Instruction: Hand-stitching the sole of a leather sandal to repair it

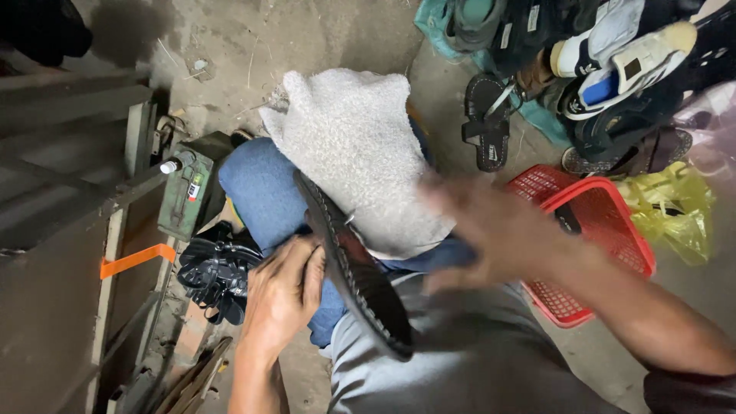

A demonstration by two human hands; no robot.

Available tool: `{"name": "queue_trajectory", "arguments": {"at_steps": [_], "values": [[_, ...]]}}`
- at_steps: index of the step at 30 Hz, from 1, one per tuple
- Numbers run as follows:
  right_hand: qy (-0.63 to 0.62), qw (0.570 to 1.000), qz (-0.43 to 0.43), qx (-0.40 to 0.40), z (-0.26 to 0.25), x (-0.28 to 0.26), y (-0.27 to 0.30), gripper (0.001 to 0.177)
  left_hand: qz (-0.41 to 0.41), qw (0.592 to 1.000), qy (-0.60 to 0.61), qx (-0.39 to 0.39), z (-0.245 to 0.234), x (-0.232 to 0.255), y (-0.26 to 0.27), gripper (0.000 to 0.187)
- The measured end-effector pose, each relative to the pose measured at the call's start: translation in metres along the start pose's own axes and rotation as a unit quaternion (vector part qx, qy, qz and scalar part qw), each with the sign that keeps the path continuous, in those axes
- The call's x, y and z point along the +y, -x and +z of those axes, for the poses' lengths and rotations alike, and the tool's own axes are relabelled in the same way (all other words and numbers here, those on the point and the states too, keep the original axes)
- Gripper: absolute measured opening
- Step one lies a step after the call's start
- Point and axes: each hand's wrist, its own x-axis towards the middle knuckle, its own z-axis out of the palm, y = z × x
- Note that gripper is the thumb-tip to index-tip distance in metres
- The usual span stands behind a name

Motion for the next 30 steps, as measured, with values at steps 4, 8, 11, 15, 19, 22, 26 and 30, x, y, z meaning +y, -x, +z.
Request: {"name": "queue_trajectory", "arguments": {"at_steps": [4, 8, 11, 15, 19, 22, 26, 30], "values": [[0.194, 0.882, 0.114, 0.414, -0.002, 0.037, 0.015, 0.059, -0.049, 0.997, 0.012, -0.055, 0.005, 0.000, 0.003, 0.010], [0.298, 0.829, 0.145, 0.450, 0.005, 0.013, -0.010, 0.038, -0.044, 0.990, 0.106, -0.076, 0.006, -0.005, 0.005, 0.023], [0.215, 0.860, -0.018, 0.463, 0.020, -0.012, -0.037, 0.043, 0.004, 0.991, 0.129, -0.035, 0.011, -0.013, 0.006, 0.020], [0.220, 0.883, 0.004, 0.414, 0.028, -0.033, -0.060, 0.029, 0.029, 0.997, 0.077, -0.016, 0.010, -0.015, 0.002, 0.014], [0.053, 0.939, -0.060, 0.336, 0.016, -0.042, -0.053, 0.006, 0.057, 0.998, 0.012, 0.015, 0.014, -0.022, 0.004, 0.018], [-0.218, 0.940, -0.091, 0.245, 0.002, -0.047, -0.041, 0.011, 0.050, 0.999, 0.018, -0.006, 0.010, -0.023, 0.003, 0.020], [-0.305, 0.917, -0.048, 0.252, 0.007, -0.043, -0.048, 0.014, 0.073, 0.995, 0.056, 0.034, 0.011, -0.024, -0.003, 0.025], [-0.171, 0.926, -0.030, 0.335, 0.013, -0.042, -0.068, 0.017, 0.070, 0.996, 0.045, 0.045, 0.012, -0.024, -0.006, 0.026]]}}
